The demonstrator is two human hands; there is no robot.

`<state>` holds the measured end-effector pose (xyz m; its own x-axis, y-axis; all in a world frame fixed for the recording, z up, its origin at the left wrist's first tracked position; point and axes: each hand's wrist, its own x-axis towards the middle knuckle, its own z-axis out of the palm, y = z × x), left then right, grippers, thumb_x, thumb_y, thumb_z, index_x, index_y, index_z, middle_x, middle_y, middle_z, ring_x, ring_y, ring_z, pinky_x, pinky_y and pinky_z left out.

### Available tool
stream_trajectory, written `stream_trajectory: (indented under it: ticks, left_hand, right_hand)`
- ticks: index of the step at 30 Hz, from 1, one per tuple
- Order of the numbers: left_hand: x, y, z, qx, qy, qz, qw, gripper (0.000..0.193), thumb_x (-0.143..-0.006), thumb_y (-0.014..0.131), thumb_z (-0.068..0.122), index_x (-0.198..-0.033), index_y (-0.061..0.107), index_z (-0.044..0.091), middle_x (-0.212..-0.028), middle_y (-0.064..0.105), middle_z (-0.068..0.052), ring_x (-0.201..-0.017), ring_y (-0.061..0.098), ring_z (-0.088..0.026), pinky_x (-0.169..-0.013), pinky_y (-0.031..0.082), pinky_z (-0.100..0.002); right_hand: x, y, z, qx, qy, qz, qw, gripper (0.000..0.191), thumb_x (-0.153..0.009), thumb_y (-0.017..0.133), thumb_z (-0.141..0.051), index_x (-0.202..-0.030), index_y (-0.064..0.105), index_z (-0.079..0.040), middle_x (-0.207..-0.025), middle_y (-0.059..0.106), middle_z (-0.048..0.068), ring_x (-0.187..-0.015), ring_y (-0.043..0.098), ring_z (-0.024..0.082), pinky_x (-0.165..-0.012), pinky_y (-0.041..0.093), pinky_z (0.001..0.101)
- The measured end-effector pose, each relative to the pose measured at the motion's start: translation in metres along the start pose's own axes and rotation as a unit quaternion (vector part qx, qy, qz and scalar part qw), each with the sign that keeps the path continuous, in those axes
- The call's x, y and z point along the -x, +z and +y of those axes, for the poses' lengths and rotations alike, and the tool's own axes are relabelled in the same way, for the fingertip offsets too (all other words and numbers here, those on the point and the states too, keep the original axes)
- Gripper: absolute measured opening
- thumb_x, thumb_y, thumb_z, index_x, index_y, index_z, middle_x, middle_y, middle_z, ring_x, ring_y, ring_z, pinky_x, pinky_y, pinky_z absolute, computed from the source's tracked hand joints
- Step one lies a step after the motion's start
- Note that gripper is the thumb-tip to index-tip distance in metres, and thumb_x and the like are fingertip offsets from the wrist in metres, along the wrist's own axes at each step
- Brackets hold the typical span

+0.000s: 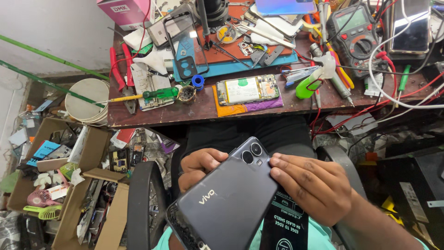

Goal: The person cleans the back of a smartphone with a spray bottle and cloth, then removes the back cover to expose the internal components. They use a soldering iron to heat the edges of the battery area while holding the phone steady.

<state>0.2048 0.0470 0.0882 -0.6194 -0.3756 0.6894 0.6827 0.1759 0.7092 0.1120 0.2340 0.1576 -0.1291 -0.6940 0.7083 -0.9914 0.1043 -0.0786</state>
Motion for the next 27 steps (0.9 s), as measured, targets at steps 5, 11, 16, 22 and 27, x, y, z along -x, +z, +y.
stream_trajectory:
  ticks: [5, 11, 16, 22, 27]
  left_hand:
    - [-0.002, -0.002, -0.009, 0.053, -0.007, -0.002, 0.999, 0.034, -0.098, 0.076, 0.024, -0.116, 0.05, 0.012, -0.117, 0.051, -0.009, -0.113, 0.058, -0.023, -0.098, 0.058, -0.037]
    - [-0.035, 0.006, 0.027, -0.006, -0.052, -0.04, 0.998, 0.037, -0.089, 0.07, 0.027, -0.112, 0.047, 0.009, -0.113, 0.048, -0.014, -0.111, 0.055, -0.024, -0.096, 0.054, -0.04]
    - [-0.042, 0.011, 0.03, 0.042, -0.08, -0.038, 0.995, 0.041, -0.079, 0.064, 0.022, -0.111, 0.043, 0.006, -0.116, 0.044, -0.019, -0.105, 0.05, -0.026, -0.093, 0.049, -0.039]
    - [-0.033, 0.003, 0.018, 0.0, -0.097, -0.077, 0.992, 0.051, -0.065, 0.056, 0.01, -0.114, 0.043, 0.004, -0.108, 0.043, -0.014, -0.1, 0.046, -0.021, -0.087, 0.04, -0.031]
    - [-0.039, -0.005, 0.018, 0.064, -0.123, -0.114, 0.984, 0.055, -0.061, 0.052, 0.007, -0.116, 0.042, 0.003, -0.112, 0.041, -0.015, -0.1, 0.044, -0.021, -0.09, 0.041, -0.03]
  right_hand:
    - [0.002, -0.008, 0.004, 0.025, -0.003, 0.0, 1.0, 0.022, -0.087, 0.072, -0.006, -0.102, 0.07, 0.01, -0.102, 0.073, 0.022, -0.098, 0.076, 0.035, -0.083, 0.065, 0.0403]
    - [-0.001, -0.016, 0.003, 0.013, 0.05, -0.004, 0.999, 0.026, -0.079, 0.07, -0.005, -0.101, 0.07, 0.009, -0.1, 0.074, 0.021, -0.096, 0.076, 0.034, -0.079, 0.063, 0.0397]
    - [0.002, -0.015, 0.003, -0.075, 0.2, 0.062, 0.975, 0.025, -0.078, 0.073, -0.002, -0.101, 0.068, 0.008, -0.096, 0.072, 0.018, -0.092, 0.076, 0.029, -0.08, 0.062, 0.0373]
    - [0.022, -0.003, 0.012, 0.051, 0.162, 0.057, 0.984, 0.025, -0.08, 0.081, 0.011, -0.102, 0.069, 0.008, -0.089, 0.072, 0.017, -0.085, 0.075, 0.03, -0.076, 0.062, 0.0365]
    - [0.035, 0.01, 0.012, -0.116, 0.365, 0.126, 0.915, 0.02, -0.083, 0.08, 0.009, -0.099, 0.07, 0.003, -0.091, 0.074, 0.01, -0.08, 0.073, 0.016, -0.073, 0.059, 0.027]
